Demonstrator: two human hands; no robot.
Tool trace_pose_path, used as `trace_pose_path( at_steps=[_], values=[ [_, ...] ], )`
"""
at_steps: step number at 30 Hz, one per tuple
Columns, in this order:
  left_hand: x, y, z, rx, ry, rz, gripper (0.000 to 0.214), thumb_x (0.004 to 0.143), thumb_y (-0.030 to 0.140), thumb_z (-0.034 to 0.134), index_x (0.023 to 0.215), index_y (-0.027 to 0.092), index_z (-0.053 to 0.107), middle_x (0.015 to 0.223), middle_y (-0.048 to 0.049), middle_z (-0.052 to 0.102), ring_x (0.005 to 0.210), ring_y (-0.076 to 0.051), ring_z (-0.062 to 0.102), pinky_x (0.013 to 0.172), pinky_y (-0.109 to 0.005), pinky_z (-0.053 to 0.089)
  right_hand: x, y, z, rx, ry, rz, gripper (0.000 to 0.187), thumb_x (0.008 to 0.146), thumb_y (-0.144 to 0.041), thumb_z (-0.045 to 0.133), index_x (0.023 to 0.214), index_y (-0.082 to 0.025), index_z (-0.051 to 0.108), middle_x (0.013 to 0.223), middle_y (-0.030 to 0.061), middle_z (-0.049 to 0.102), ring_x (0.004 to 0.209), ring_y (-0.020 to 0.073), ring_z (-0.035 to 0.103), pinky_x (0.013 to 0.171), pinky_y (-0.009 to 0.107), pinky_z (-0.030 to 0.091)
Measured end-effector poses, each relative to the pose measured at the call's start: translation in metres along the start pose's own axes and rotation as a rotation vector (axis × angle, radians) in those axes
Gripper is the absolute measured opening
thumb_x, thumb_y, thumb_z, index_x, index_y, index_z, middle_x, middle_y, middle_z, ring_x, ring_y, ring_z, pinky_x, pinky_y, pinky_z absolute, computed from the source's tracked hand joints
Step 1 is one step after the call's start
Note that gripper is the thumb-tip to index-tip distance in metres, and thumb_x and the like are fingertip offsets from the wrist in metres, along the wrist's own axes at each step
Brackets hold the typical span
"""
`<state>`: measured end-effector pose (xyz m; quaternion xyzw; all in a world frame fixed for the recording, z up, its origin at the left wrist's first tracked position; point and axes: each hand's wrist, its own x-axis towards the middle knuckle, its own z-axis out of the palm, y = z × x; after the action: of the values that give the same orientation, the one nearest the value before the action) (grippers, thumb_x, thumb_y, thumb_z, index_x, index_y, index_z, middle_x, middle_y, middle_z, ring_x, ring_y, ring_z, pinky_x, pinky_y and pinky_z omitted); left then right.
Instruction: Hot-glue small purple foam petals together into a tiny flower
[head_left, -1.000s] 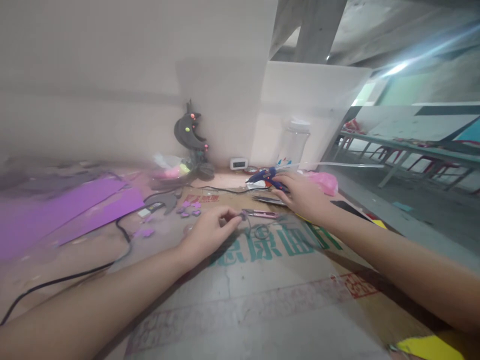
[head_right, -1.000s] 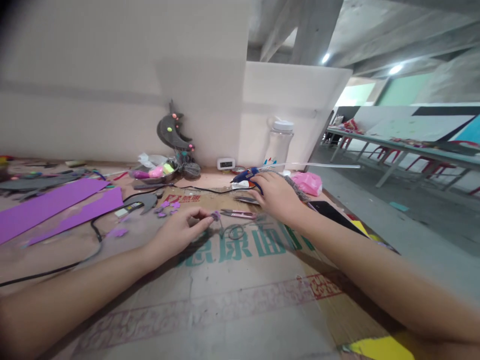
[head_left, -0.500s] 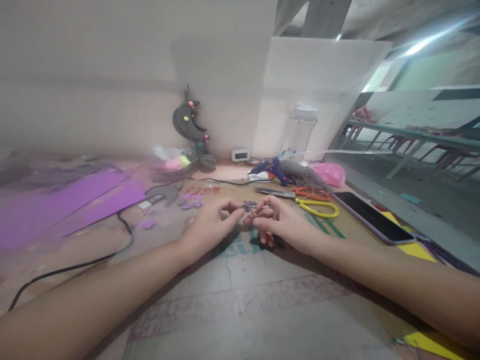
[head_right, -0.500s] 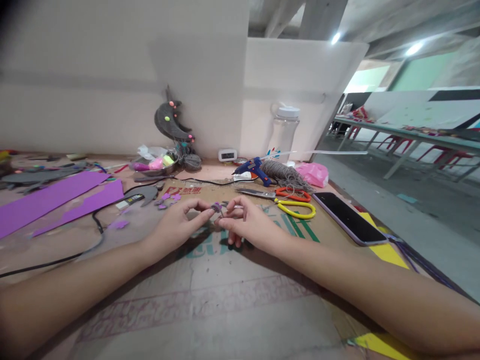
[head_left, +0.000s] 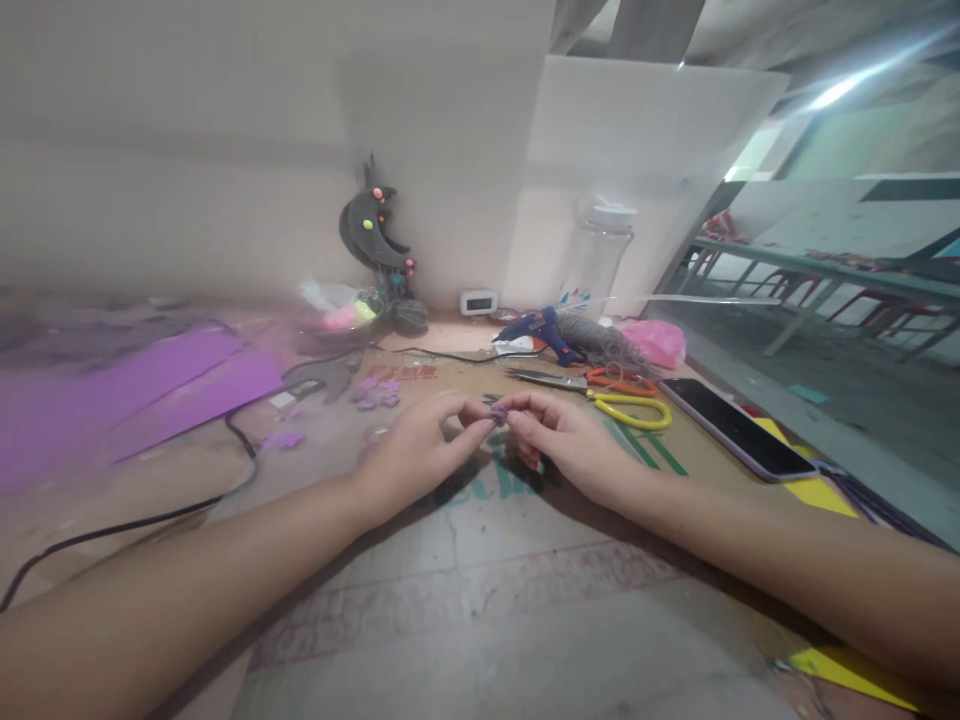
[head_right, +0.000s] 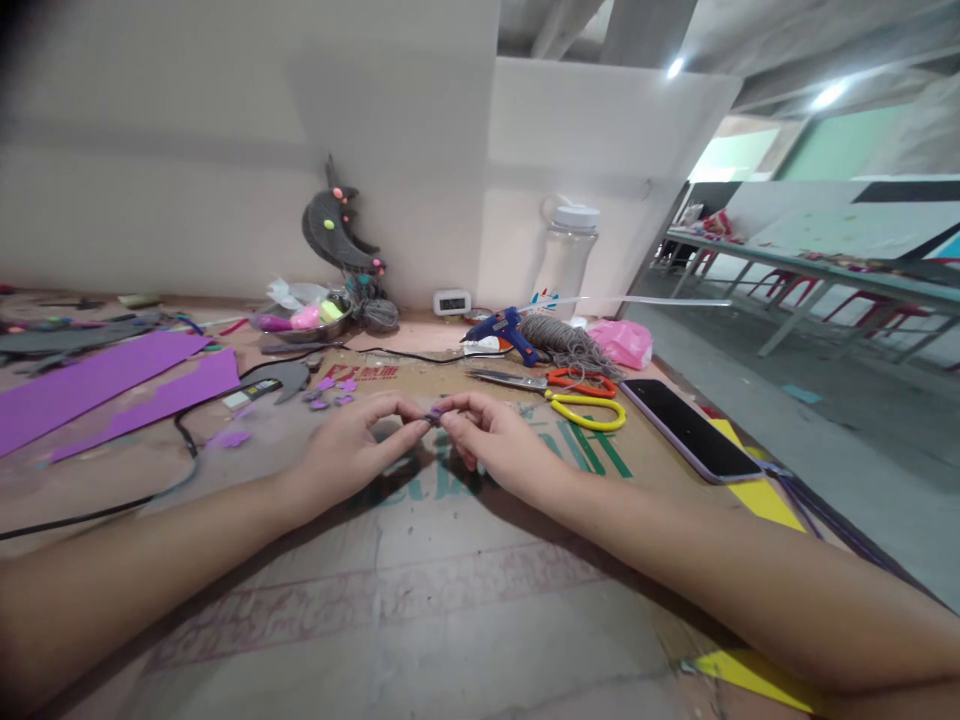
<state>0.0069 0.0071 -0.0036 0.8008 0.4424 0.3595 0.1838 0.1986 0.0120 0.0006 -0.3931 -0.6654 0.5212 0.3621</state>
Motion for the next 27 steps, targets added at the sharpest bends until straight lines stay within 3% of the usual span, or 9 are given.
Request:
trace_pose_path(
  at_steps=[9, 15, 27],
  values=[
    [0.0002, -0.0007, 0.0012, -0.036, -0.035, 0.017, 0.019, 0.088, 0.035, 0.053, 0.083, 0.021, 0.064, 0.086, 0.0006, 0.069, 0.085, -0.016, 0.063, 0.081, -0.027, 0.046, 0.0005, 0.0003, 0.003, 0.071, 0.035, 0.037, 0.029, 0.076, -0.043, 0.066, 0.085, -0.018, 0.052, 0.054, -0.0081, 0.046, 0.045, 0.007, 0.041, 0.044, 0.021, 0.03],
    [0.0031, 0.0003, -0.0001, -0.157, -0.053, -0.12, 0.022, 0.083, 0.037, 0.058, 0.094, 0.02, 0.065, 0.09, -0.0009, 0.07, 0.084, -0.017, 0.064, 0.078, -0.028, 0.049, 0.0003, -0.0005, 0.0022, -0.014, 0.075, -0.002, 0.021, 0.081, -0.037, 0.061, 0.085, -0.018, 0.052, 0.058, -0.0079, 0.047, 0.045, 0.0056, 0.04, 0.044, 0.02, 0.03],
    [0.0026, 0.0043, -0.0018, -0.211, -0.107, -0.153, 0.021, 0.084, 0.033, 0.052, 0.092, 0.019, 0.065, 0.088, -0.0024, 0.07, 0.083, -0.018, 0.063, 0.079, -0.03, 0.048, 0.0007, 0.0062, 0.0027, -0.135, 0.062, -0.052, 0.018, 0.083, -0.035, 0.058, 0.086, -0.018, 0.053, 0.063, -0.006, 0.049, 0.051, 0.007, 0.043, 0.048, 0.021, 0.034]
  ],
)
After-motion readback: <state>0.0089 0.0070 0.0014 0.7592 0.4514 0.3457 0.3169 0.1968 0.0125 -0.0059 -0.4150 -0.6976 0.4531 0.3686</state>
